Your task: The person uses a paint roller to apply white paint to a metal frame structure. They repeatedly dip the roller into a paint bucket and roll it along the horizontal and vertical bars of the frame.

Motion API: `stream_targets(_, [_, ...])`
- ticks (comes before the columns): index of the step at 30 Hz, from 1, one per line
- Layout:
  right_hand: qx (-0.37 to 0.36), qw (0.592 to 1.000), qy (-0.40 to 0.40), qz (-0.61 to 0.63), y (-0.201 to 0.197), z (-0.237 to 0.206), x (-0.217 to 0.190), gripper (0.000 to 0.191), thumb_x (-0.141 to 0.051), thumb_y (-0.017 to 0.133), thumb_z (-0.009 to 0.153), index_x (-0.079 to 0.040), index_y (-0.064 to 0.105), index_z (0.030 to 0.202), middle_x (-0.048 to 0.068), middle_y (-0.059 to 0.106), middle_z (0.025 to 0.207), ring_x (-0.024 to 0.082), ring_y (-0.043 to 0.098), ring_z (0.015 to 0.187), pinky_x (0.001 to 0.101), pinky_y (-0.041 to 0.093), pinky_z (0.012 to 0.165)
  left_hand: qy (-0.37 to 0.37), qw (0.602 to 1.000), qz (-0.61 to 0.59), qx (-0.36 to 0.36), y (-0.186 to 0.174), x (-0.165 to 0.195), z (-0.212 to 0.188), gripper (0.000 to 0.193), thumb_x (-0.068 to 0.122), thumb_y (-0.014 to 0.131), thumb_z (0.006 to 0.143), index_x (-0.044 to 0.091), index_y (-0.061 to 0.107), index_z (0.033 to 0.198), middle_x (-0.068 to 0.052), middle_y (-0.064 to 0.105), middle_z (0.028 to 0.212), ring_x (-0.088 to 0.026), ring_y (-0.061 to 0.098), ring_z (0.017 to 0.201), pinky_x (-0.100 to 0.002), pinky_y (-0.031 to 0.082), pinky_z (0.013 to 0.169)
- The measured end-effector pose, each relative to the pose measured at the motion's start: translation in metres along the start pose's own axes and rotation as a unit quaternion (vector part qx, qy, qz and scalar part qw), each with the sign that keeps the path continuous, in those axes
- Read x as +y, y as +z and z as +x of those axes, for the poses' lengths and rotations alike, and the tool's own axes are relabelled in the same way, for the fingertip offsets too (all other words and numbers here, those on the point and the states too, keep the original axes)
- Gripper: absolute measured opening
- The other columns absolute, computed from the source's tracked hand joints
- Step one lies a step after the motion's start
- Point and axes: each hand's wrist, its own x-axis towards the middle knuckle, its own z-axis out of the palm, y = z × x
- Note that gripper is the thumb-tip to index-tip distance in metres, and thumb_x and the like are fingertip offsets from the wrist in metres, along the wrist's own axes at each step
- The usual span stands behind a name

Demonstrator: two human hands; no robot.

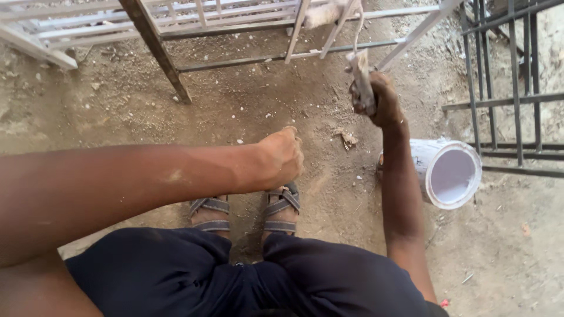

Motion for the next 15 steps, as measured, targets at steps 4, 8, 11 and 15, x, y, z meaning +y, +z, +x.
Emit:
stream_targets(4, [0.052, 0.998, 0.013, -0.033, 0.011, 0.0, 0.009, 0.056, -0.044, 0.051, 0.107, 0.002, 0.056, 0.137, 0.003, 0.059, 0.08, 0.01, 0.051, 0.056, 0.0253, 0.042, 0.047, -0.011, 0.999, -0.021, -0.021, -0.004, 0.0, 0.003, 0.029, 0.028, 0.065, 0.096, 0.013, 0.073, 0.119, -0.007, 0.072, 0.121, -0.027, 0.065, 0.114, -0.047, 0.046, 0.096])
stream_targets(8, [0.077, 0.989, 0.007, -0.127, 0.009, 0.001, 0.01, 0.048, -0.039, 0.046, 0.114, 0.0, 0.059, 0.137, 0.002, 0.057, 0.08, 0.009, 0.05, 0.058, 0.0261, 0.042, 0.049, 0.013, 0.999, -0.024, -0.041, -0.015, -0.008, 0.0, 0.034, 0.033, 0.068, 0.094, 0.011, 0.073, 0.12, -0.007, 0.072, 0.121, -0.026, 0.065, 0.114, -0.045, 0.045, 0.098])
stream_targets(11, [0.102, 0.977, 0.013, -0.186, 0.004, 0.002, 0.007, 0.049, -0.041, 0.044, 0.112, -0.002, 0.062, 0.135, 0.002, 0.057, 0.076, 0.01, 0.05, 0.054, 0.0264, 0.042, 0.045, 0.011, 0.998, -0.033, -0.05, -0.027, -0.011, -0.007, 0.037, 0.035, 0.069, 0.095, 0.01, 0.071, 0.122, -0.009, 0.071, 0.122, -0.026, 0.064, 0.115, -0.046, 0.046, 0.098])
stream_targets(15, [0.127, 0.964, 0.002, -0.234, 0.004, 0.003, 0.012, 0.05, -0.042, 0.045, 0.111, -0.001, 0.062, 0.135, 0.002, 0.057, 0.075, 0.009, 0.051, 0.053, 0.0251, 0.042, 0.044, 0.027, 0.991, -0.036, -0.127, -0.04, -0.016, -0.015, 0.048, 0.042, 0.075, 0.091, 0.01, 0.069, 0.126, -0.009, 0.07, 0.125, -0.024, 0.063, 0.117, -0.045, 0.042, 0.106])
